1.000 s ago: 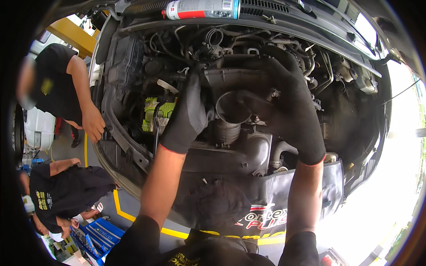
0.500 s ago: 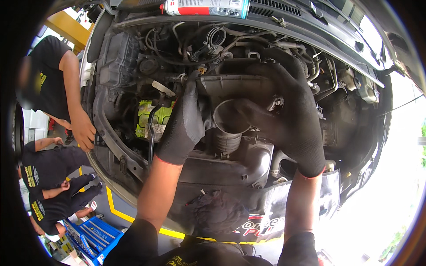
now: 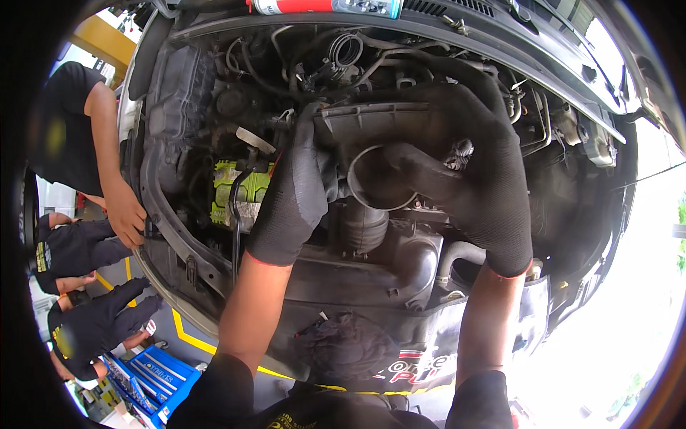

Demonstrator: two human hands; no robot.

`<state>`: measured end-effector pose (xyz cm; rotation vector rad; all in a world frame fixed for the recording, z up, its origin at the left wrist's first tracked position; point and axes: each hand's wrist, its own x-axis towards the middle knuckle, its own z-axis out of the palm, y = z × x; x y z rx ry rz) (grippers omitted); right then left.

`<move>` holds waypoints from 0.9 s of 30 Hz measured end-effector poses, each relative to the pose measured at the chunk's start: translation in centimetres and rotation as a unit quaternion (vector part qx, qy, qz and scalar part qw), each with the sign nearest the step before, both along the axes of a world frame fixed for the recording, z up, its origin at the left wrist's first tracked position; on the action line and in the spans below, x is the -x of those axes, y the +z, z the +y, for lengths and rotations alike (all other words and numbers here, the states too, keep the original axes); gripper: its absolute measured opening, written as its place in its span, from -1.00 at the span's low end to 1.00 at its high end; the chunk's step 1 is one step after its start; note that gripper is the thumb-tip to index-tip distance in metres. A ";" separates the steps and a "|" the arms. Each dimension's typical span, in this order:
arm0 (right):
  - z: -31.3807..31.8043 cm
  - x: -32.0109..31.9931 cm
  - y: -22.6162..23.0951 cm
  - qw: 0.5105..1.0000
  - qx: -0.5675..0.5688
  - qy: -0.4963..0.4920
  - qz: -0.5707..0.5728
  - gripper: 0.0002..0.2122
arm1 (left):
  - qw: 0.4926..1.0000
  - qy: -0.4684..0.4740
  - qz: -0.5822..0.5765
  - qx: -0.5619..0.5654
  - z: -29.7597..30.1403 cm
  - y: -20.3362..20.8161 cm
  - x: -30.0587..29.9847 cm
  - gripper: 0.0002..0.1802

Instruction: The person works on a car engine with the hood open, removing and reinstalling hoses and a plastic intake component. They use a wrench to loosen bolts, disconnect a hose, and later retrieve a tool from a cart to continue adjustments. The person also handles a black plastic cover and places it back into the engine bay.

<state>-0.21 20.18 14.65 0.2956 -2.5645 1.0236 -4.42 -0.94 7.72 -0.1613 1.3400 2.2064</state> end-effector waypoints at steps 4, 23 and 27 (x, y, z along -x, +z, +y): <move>0.6 -0.2 -1.2 0.998 0.064 -0.004 -0.002 -0.48 | 0.999 -0.013 0.030 -0.010 -0.1 -0.8 1.0 -0.37; -2.4 -0.8 -9.2 0.997 0.062 0.020 0.046 -0.41 | 0.958 0.067 0.150 0.237 -4.2 -8.6 1.5 -0.47; -1.9 -1.1 -9.8 0.998 0.057 0.007 0.040 -0.40 | 0.785 0.097 0.460 0.404 -3.6 -11.3 1.6 -0.47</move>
